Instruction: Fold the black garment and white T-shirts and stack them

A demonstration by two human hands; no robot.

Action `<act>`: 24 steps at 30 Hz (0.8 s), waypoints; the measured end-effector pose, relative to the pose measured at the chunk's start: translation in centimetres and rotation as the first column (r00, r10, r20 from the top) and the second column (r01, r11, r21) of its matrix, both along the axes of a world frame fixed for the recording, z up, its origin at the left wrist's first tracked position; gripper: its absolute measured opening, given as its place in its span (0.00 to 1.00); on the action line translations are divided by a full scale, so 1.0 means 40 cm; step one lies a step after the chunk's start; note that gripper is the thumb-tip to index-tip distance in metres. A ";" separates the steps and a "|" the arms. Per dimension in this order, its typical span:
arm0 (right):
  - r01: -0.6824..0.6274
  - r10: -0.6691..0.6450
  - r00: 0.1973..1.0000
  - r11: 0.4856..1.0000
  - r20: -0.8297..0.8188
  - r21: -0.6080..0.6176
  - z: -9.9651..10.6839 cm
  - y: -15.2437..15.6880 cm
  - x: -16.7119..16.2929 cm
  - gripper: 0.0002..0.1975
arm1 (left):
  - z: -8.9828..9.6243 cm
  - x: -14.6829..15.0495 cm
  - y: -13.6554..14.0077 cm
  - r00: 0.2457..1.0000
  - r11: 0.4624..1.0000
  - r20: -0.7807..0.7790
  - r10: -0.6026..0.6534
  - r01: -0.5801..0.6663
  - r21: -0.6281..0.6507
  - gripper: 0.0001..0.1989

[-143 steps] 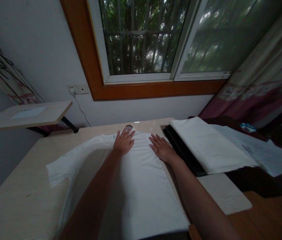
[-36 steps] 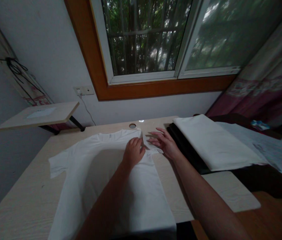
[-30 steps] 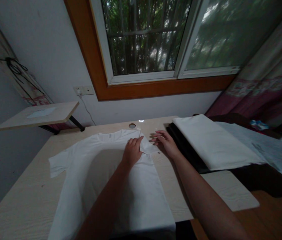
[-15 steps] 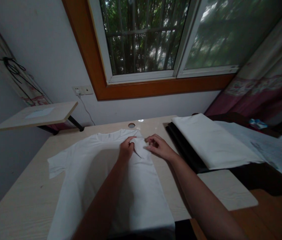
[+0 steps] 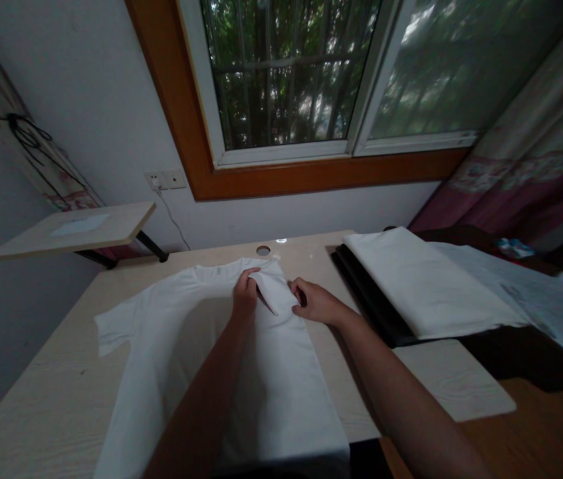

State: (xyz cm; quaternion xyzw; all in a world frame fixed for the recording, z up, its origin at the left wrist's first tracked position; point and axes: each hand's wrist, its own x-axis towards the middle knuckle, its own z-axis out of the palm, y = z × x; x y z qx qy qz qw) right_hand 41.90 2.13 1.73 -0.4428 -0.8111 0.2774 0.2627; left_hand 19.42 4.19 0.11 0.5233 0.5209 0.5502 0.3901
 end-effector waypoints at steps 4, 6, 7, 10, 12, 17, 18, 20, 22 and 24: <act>0.001 -0.001 0.999 1.000 0.054 0.009 0.000 0.000 0.011 0.15 | 0.000 0.001 -0.001 0.994 0.996 0.084 -0.064 0.068 -0.052 0.14; -0.008 0.006 0.998 1.000 0.067 0.030 -0.002 0.001 0.013 0.14 | 0.002 0.001 -0.001 0.997 0.998 0.057 -0.045 0.047 -0.029 0.13; -0.014 0.011 0.997 0.999 0.071 0.037 -0.003 0.002 0.013 0.14 | 0.003 0.001 0.001 0.999 1.000 0.028 -0.022 0.022 -0.011 0.13; -0.031 0.025 0.997 0.995 0.071 0.090 -0.004 0.005 0.009 0.14 | -0.001 0.002 0.008 0.995 0.997 -0.075 0.063 -0.060 0.040 0.07; -0.052 0.042 0.997 0.982 0.061 0.180 -0.001 0.007 0.004 0.15 | -0.008 0.003 0.015 0.984 0.992 -0.137 0.112 -0.102 0.077 0.06; -0.145 0.140 0.989 0.923 0.040 0.356 0.009 0.003 -0.014 0.06 | -0.028 0.001 0.028 0.957 0.969 -0.218 0.193 -0.151 0.195 0.10; -0.155 0.157 0.987 0.918 0.025 0.364 0.011 0.003 -0.017 0.05 | -0.031 0.001 0.029 0.952 0.963 -0.225 0.206 -0.157 0.218 0.11; -0.170 0.183 0.983 0.916 -0.001 0.364 0.012 0.003 -0.020 0.05 | -0.033 0.002 0.028 0.944 0.950 -0.237 0.229 -0.164 0.265 0.13; -0.181 0.195 0.981 0.920 -0.005 0.348 0.012 0.004 -0.020 0.06 | -0.034 0.005 0.025 0.932 0.933 -0.252 0.259 -0.174 0.315 0.16; -0.193 0.203 0.979 0.926 0.004 0.325 0.011 0.005 -0.019 0.07 | -0.035 0.009 0.021 0.915 0.911 -0.274 0.295 -0.183 0.370 0.18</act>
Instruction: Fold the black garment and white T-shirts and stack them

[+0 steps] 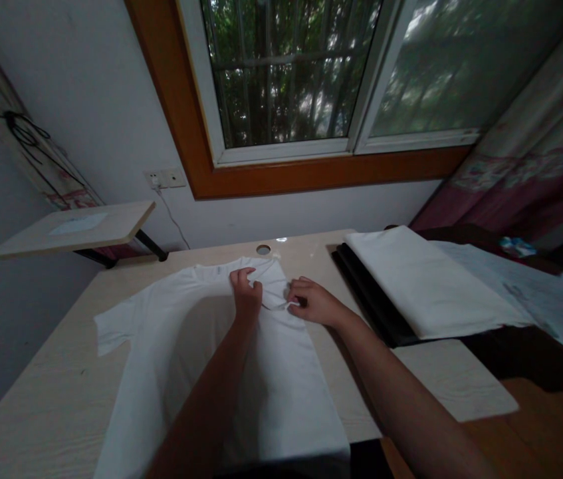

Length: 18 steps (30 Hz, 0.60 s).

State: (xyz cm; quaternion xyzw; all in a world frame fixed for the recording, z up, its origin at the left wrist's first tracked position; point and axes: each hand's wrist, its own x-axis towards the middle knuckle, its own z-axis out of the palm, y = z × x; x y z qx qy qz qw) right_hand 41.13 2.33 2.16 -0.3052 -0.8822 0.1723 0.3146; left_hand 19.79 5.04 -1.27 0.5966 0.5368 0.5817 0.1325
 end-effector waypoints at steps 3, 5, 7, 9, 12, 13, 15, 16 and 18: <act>0.017 -0.016 1.000 0.999 0.006 -0.047 -0.001 -0.001 0.000 0.08 | -0.003 0.005 -0.004 0.999 0.999 -0.045 0.025 -0.023 0.041 0.20; 0.051 -0.050 0.999 0.995 0.012 -0.086 -0.001 -0.003 0.001 0.11 | -0.004 0.004 -0.004 0.998 0.998 -0.058 0.032 -0.030 0.050 0.19; 0.087 -0.084 0.996 0.989 0.028 -0.121 -0.001 -0.004 0.004 0.15 | -0.005 0.002 -0.003 0.998 0.998 -0.055 0.039 -0.036 0.050 0.18; 0.112 -0.106 0.993 0.982 0.048 -0.154 -0.003 -0.004 0.011 0.16 | -0.004 -0.001 -0.001 0.998 0.998 -0.041 0.047 -0.045 0.038 0.17; 0.123 -0.111 0.991 0.977 0.074 -0.176 -0.006 -0.001 0.023 0.14 | -0.003 0.000 -0.001 0.999 1.000 -0.034 0.026 -0.025 0.003 0.16; 0.120 -0.107 0.991 0.978 0.081 -0.173 -0.006 0.000 0.025 0.12 | -0.004 0.002 -0.001 0.999 1.000 -0.040 0.009 -0.009 -0.010 0.15; 0.112 -0.097 0.990 0.981 0.098 -0.161 -0.007 0.002 0.028 0.10 | -0.005 0.007 0.001 0.998 0.999 -0.066 -0.023 0.020 -0.034 0.14; 0.110 -0.094 0.990 0.982 0.108 -0.154 -0.006 0.003 0.028 0.10 | -0.006 0.008 0.002 0.995 0.999 -0.092 -0.031 0.027 -0.044 0.14; 0.114 -0.096 0.987 0.984 0.128 -0.140 -0.006 0.004 0.026 0.10 | -0.005 0.004 0.010 0.986 0.997 -0.162 -0.044 0.035 -0.062 0.14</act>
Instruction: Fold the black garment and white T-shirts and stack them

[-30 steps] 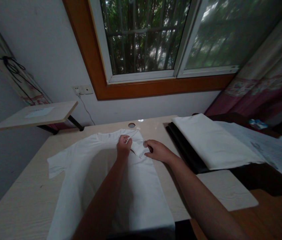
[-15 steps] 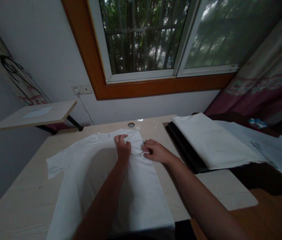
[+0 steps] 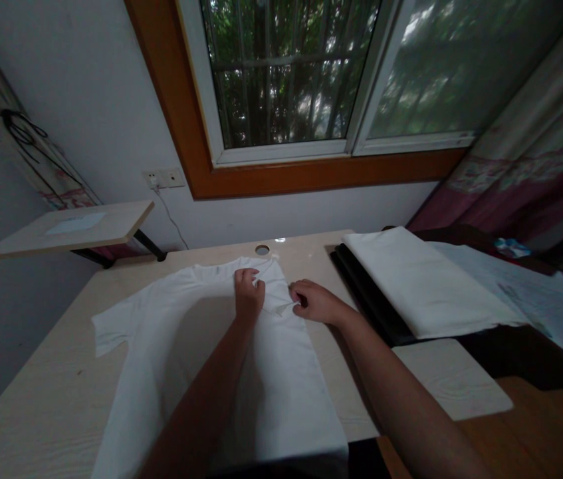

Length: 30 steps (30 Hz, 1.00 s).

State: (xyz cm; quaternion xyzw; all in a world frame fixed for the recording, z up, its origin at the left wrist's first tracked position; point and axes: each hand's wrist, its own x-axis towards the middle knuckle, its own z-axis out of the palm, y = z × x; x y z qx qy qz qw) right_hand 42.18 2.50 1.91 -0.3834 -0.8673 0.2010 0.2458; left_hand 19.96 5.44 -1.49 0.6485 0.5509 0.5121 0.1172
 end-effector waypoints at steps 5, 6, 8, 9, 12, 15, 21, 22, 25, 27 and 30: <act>0.003 -0.004 0.999 0.999 0.032 0.035 0.002 -0.001 -0.001 0.10 | 0.019 -0.051 0.041 0.983 0.995 -0.152 -0.100 0.098 -0.021 0.10; 0.004 -0.005 0.999 0.999 0.033 0.036 0.003 -0.002 -0.001 0.10 | 0.023 -0.064 0.050 0.974 0.991 -0.179 -0.137 0.134 -0.030 0.09; 0.014 -0.015 0.999 1.000 0.031 0.024 0.004 -0.004 0.000 0.10 | 0.027 -0.088 0.065 0.947 0.974 -0.228 -0.226 0.220 -0.053 0.08; 0.024 -0.024 0.999 1.000 0.033 0.015 0.004 -0.005 0.000 0.10 | 0.027 -0.097 0.071 0.930 0.963 -0.251 -0.269 0.261 -0.065 0.08; 0.042 -0.041 0.998 0.999 0.046 -0.006 0.002 -0.005 0.005 0.10 | 0.018 -0.110 0.083 0.879 0.945 -0.350 -0.326 0.309 -0.103 0.12; 0.012 -0.011 1.000 0.999 0.009 -0.053 -0.001 -0.002 0.012 0.05 | 0.010 -0.105 0.095 0.840 0.957 -0.459 -0.290 0.253 -0.142 0.15; -0.139 0.123 0.982 0.984 -0.143 -0.110 0.006 0.004 0.013 0.18 | 0.021 -0.081 0.131 0.812 0.962 -0.522 -0.261 0.175 -0.210 0.16; -0.156 0.137 0.978 0.981 -0.155 -0.117 0.007 0.004 0.012 0.19 | 0.025 -0.076 0.137 0.815 0.963 -0.519 -0.256 0.172 -0.205 0.15; -0.138 0.106 0.974 0.978 -0.199 -0.155 0.007 0.004 0.012 0.15 | 0.035 -0.059 0.148 0.826 0.971 -0.509 -0.240 0.200 -0.133 0.13; -0.057 0.017 0.975 0.983 -0.222 -0.173 0.006 0.002 0.015 0.09 | 0.042 -0.047 0.148 0.828 0.967 -0.502 -0.250 0.234 -0.096 0.13; 0.030 -0.065 0.971 0.988 -0.230 -0.154 0.005 0.001 0.021 0.04 | 0.044 -0.032 0.136 0.833 0.951 -0.462 -0.304 0.294 -0.095 0.18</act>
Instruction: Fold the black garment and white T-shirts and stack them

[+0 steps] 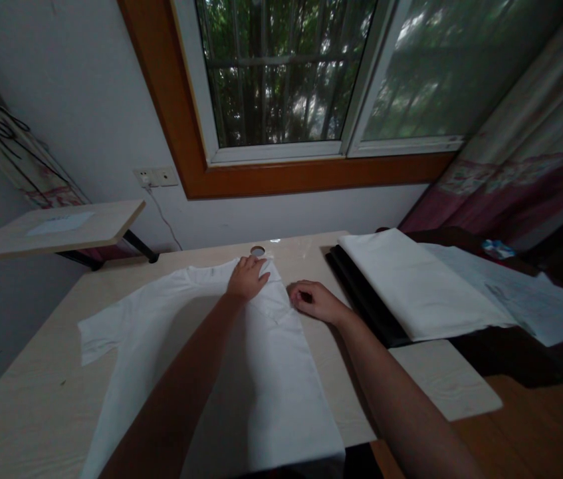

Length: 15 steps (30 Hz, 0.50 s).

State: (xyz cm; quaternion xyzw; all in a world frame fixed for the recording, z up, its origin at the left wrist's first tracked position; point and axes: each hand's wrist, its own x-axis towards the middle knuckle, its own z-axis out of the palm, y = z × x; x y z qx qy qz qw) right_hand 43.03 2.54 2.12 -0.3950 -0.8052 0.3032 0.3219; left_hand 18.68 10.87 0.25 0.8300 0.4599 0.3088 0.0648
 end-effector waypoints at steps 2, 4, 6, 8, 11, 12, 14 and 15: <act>-0.028 0.027 1.000 0.999 0.007 0.044 0.000 0.001 0.003 0.05 | -0.007 0.007 -0.014 0.997 0.998 0.045 -0.059 0.060 -0.015 0.20; -0.075 0.072 0.997 0.994 0.030 0.077 -0.001 0.005 0.004 0.09 | -0.019 0.010 -0.026 0.994 0.995 0.062 -0.094 0.096 -0.028 0.19; -0.099 0.094 0.993 0.992 0.065 0.082 -0.003 0.008 0.005 0.13 | -0.032 0.011 -0.034 0.996 0.996 0.048 -0.074 0.077 -0.044 0.19; -0.099 0.094 0.992 0.993 0.085 0.058 -0.005 0.010 0.005 0.17 | -0.042 0.011 -0.034 0.999 0.997 0.031 -0.038 0.040 -0.064 0.20; -0.082 0.083 0.994 0.997 0.078 -0.007 -0.009 0.009 0.008 0.20 | -0.049 0.014 -0.026 1.000 0.996 -0.007 -0.009 0.009 -0.088 0.23; -0.075 0.077 0.994 0.997 0.074 -0.036 -0.011 0.008 0.010 0.20 | -0.050 0.016 -0.023 1.000 0.996 -0.023 -0.001 -0.001 -0.090 0.23; -0.063 0.069 0.995 0.994 0.069 -0.090 -0.016 0.007 0.013 0.21 | -0.052 0.021 -0.018 0.999 0.996 -0.050 0.018 -0.022 -0.086 0.24; -0.061 0.069 0.995 0.992 0.068 -0.111 -0.018 0.007 0.014 0.21 | -0.052 0.023 -0.017 0.998 0.996 -0.058 0.027 -0.031 -0.080 0.24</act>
